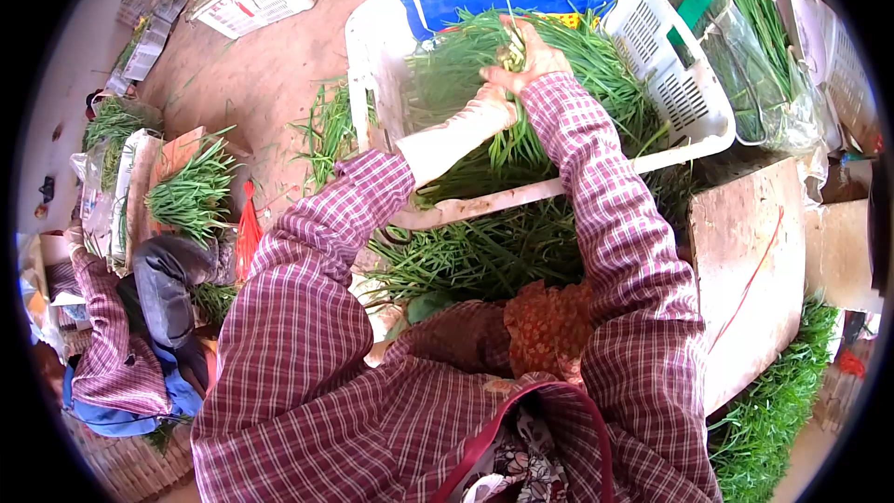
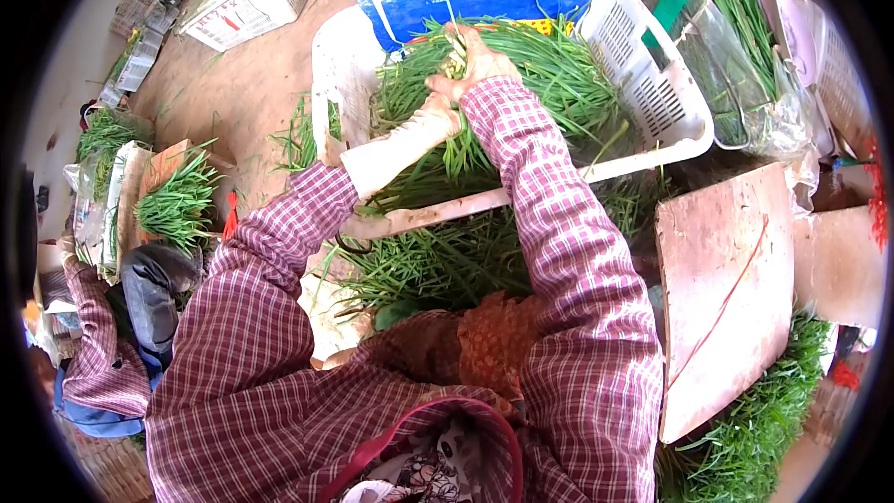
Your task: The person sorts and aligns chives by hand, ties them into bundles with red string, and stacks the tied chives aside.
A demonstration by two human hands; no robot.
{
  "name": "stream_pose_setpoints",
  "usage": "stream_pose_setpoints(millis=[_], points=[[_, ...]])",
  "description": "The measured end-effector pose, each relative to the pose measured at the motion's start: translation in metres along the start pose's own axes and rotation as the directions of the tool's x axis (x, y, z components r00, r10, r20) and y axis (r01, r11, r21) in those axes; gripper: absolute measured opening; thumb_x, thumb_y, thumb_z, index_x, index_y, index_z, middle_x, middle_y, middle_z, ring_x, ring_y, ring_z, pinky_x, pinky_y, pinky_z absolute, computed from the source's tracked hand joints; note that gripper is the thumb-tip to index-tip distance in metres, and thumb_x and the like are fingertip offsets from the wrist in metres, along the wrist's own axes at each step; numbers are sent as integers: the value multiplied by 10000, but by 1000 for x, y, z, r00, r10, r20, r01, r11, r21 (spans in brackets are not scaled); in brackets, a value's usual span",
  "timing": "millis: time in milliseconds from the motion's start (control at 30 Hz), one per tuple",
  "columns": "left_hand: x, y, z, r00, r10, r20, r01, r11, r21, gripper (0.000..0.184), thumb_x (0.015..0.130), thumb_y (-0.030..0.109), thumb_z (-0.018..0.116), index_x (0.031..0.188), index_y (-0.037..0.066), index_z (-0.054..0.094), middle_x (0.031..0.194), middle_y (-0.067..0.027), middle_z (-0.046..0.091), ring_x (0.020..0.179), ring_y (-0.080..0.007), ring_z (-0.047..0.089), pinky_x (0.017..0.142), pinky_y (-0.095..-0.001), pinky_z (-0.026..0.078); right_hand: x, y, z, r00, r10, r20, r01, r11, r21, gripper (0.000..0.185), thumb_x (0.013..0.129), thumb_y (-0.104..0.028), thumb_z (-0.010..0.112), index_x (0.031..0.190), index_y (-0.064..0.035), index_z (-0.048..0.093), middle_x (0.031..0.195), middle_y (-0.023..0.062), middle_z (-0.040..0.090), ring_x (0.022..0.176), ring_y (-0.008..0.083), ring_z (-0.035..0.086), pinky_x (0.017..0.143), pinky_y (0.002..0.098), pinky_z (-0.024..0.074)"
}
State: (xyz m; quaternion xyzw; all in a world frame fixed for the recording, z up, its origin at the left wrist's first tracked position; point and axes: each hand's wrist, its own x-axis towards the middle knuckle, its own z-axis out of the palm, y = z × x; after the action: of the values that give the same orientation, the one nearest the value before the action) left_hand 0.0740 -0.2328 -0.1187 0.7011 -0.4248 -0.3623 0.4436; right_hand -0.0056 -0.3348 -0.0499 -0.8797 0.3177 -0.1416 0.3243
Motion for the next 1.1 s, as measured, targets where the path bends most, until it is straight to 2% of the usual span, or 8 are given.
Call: stream_pose_setpoints(millis=[67,167,233,433,600,800,900,1100], points=[[5,2,5,991,-132,6,127,960,249,463,805,166,556,1222,-4,447,986,-107,614,968,-204,556,842,-346,442,-6,1,-2,999,48,-20,-48,999,10,710,669,-419,741,1299,-296,437,1010,59,666,972,267,628,882,362,480],[-38,32,-27,937,102,333,58,897,-439,746,824,352,652,1434,164,266,1307,-85,485,1201,-196,437,1018,-343,329,-7,11,-4,998,59,-34,-52,981,188,596,694,-394,723,1240,-312,496,980,49,666,938,253,630,855,356,482],[-39,36,-36,932,-33,362,128,962,-242,790,825,491,609,1440,148,250,1433,-107,333,1296,-222,335,1074,-365,251,0,20,-6,986,-35,-166,84,951,298,547,697,-331,746,1199,-278,534,889,-35,657,861,162,628,835,300,476],[-51,27,-48,924,5,382,138,928,-346,823,790,614,573,1405,126,328,1430,-119,328,1349,-225,253,1104,-403,197,13,41,-17,961,21,-275,139,824,550,557,657,-71,786,1167,-111,567,898,10,635,844,109,591,826,259,475],[-44,9,-30,953,-63,296,124,973,-193,494,786,296,724,1190,56,572,1139,-50,595,1098,-149,515,976,-272,363,7,32,-30,961,46,-272,103,855,509,543,654,-66,785,1153,-106,576,925,12,628,838,108,586,825,252,475],[-50,26,-35,977,-138,162,186,924,-334,297,821,311,681,1024,96,654,1002,-18,664,996,-150,570,875,-311,441,7,52,-41,929,107,-353,130,801,584,481,645,-72,781,1081,-191,618,849,-15,643,776,114,602,759,272,497],[-52,10,-58,969,-236,69,241,860,-450,299,858,268,639,1074,63,600,1004,-64,672,983,-171,598,886,-319,454,7,72,-72,839,243,-487,226,659,717,483,649,-14,776,1089,-120,608,835,18,646,752,107,598,717,264,506],[-30,-13,-59,977,-207,-42,134,764,-631,285,879,192,603,1110,32,554,1002,-123,666,951,-216,630,875,-368,472,1,78,-95,829,174,-532,245,741,625,483,654,39,752,1102,-48,596,879,40,653,743,104,603,737,247,511]])
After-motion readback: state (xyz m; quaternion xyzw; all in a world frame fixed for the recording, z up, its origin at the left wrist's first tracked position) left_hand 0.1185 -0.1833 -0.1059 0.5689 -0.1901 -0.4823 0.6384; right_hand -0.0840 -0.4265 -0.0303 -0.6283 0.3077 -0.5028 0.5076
